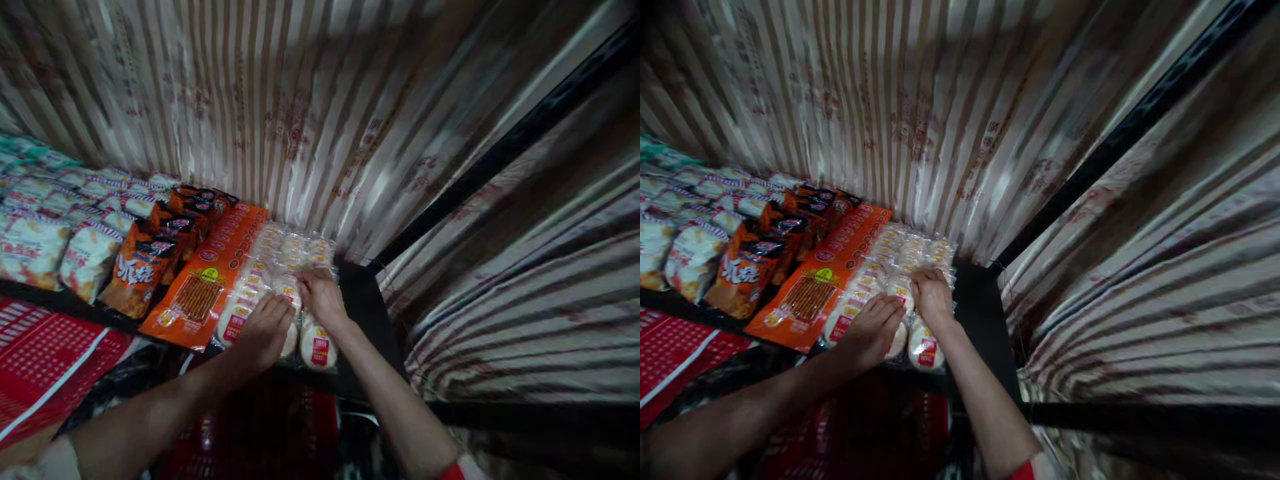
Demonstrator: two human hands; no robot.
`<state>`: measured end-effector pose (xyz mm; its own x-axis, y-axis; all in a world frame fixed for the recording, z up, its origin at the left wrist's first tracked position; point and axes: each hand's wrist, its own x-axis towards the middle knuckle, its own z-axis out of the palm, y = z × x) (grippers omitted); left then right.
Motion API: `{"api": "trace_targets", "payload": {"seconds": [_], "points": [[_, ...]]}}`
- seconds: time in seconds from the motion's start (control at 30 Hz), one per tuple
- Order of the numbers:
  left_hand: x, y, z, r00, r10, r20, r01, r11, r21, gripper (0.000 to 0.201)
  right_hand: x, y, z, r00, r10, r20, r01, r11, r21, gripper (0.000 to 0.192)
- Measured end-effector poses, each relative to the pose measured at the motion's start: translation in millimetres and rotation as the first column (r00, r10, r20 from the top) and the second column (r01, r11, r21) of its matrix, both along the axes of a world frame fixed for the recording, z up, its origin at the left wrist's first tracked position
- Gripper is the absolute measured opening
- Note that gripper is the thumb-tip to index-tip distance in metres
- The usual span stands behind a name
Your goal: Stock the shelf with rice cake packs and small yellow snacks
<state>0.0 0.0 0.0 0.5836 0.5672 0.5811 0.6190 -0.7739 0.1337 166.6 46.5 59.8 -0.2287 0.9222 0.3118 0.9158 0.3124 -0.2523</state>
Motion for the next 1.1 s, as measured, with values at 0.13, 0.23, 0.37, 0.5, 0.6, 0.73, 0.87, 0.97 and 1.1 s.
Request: {"api": "trace_targets", "payload": {"seconds": [0.13, 0.23, 0.37, 0.5, 0.6, 0.73, 0.87, 0.97, 1.1], "points": [[1.0, -0.2, 7.4, 1.000, -0.001, -0.010, 0.001, 1.000, -0.015, 0.036, 2.4, -11.7, -0.4, 1.000, 0.016, -0.019, -0.014, 0.993, 0.114, 0.021], [0.2, 0.1, 8.1, 1.000, -0.005, 0.005, 0.005, 1.000, 0.013, 0.034, 3.1, -27.1, 0.6, 0.997, 0.063, -0.043, -0.055, 0.984, 0.166, 0.018], [-2.1, 0.2, 4.9, 1.000, -0.002, -0.008, 0.003, 0.999, 0.047, 0.035, 1.9, -50.7, 4.4, 0.993, 0.111, -0.030, -0.106, 0.986, 0.126, 0.013], [-6.3, -2.8, 6.9, 0.999, 0.032, -0.025, -0.031, 0.998, 0.057, 0.031, 0.2, -66.4, 7.2, 0.992, 0.127, -0.002, -0.127, 0.989, 0.071, 0.010], [-11.8, -9.4, 13.9, 0.996, 0.089, -0.030, -0.088, 0.995, 0.050, 0.029, -0.5, -72.1, 7.3, 0.993, 0.118, 0.010, -0.118, 0.993, 0.023, 0.012], [-20.0, -25.9, 24.9, 0.989, 0.144, -0.018, -0.144, 0.990, 0.000, 0.030, -2.3, -74.9, 6.5, 0.992, 0.111, 0.055, -0.110, 0.994, -0.026, 0.017], [-23.0, -45.0, 27.6, 0.989, 0.145, -0.004, -0.145, 0.987, -0.066, 0.034, -4.6, -73.0, 4.7, 0.992, 0.096, 0.083, -0.091, 0.994, -0.057, 0.019], [-21.9, -53.4, 21.9, 0.992, 0.124, -0.017, -0.125, 0.990, -0.072, 0.038, -6.1, -69.8, 3.4, 0.992, 0.087, 0.090, -0.082, 0.995, -0.064, 0.016], [-20.2, -54.5, 11.1, 0.988, 0.145, -0.059, -0.148, 0.988, -0.047, 0.039, -9.1, -66.0, 5.3, 0.990, 0.087, 0.110, -0.078, 0.993, -0.086, 0.010]]}}
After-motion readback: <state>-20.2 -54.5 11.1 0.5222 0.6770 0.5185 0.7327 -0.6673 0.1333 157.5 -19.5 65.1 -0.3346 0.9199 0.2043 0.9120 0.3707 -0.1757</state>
